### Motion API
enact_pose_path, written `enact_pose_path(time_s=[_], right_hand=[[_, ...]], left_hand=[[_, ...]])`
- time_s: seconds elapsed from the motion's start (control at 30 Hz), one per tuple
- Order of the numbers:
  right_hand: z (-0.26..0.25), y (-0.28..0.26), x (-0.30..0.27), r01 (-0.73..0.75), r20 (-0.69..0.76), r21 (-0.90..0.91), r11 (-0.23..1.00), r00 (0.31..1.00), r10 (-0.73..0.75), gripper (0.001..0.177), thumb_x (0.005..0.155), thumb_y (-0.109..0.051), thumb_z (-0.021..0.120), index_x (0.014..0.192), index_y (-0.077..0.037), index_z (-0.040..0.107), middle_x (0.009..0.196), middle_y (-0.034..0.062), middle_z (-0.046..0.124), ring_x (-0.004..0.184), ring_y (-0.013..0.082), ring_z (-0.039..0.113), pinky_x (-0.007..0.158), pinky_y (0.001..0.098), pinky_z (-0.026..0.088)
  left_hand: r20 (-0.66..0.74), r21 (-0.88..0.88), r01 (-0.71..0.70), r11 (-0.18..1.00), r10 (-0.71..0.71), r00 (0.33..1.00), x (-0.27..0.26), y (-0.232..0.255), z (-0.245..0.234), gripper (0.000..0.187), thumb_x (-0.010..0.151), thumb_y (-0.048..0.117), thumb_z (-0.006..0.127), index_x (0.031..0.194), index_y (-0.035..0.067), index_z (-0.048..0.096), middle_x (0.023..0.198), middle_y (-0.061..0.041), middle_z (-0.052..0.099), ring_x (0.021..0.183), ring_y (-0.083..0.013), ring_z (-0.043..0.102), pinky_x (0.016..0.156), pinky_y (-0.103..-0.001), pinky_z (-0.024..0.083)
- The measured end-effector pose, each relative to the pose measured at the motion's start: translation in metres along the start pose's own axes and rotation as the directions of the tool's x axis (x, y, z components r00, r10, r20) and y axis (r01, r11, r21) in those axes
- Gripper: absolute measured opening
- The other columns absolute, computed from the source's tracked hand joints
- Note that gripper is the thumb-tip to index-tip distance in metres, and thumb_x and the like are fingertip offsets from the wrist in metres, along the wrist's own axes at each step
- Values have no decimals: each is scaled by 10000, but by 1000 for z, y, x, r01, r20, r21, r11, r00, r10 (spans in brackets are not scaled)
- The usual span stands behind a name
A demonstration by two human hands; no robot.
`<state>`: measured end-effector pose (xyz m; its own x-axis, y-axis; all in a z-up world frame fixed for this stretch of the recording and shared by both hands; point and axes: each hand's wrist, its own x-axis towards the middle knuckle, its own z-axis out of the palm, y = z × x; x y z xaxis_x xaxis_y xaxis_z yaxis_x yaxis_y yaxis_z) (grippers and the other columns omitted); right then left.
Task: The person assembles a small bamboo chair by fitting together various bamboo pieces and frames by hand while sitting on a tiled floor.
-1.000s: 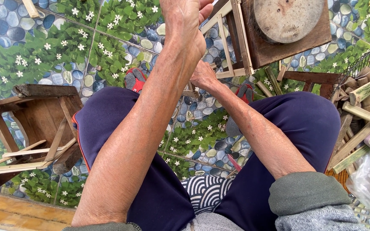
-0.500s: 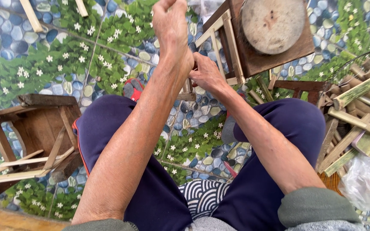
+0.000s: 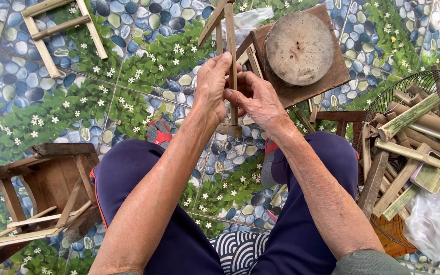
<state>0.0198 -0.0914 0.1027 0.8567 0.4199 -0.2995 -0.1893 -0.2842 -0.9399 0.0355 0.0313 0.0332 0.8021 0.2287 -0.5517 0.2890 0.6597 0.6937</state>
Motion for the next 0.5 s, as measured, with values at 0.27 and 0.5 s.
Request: enact_pose_path(time_s=[0.27, 0.5], right_hand=[[9, -2, 5, -54, -46, 29, 998, 997, 56, 407, 875, -324, 850, 1172, -83, 711, 930, 61, 750, 815, 115, 695, 567, 221, 639], [12, 7, 11, -71, -35, 67, 995, 997, 74, 424, 857, -296, 857, 1177, -61, 711, 903, 97, 751, 780, 141, 715, 529, 240, 648]], left_hand=[[-63, -104, 43, 994, -50, 997, -6, 3, 8, 446, 951, 317, 701, 1280, 43, 576, 915, -178, 732, 668, -275, 764, 610, -482, 665], [-86, -148, 15, 989, -28, 996, -4, 2, 4, 358, 969, 370, 672, 1178, 89, 597, 854, -174, 710, 598, -289, 756, 512, -462, 644]])
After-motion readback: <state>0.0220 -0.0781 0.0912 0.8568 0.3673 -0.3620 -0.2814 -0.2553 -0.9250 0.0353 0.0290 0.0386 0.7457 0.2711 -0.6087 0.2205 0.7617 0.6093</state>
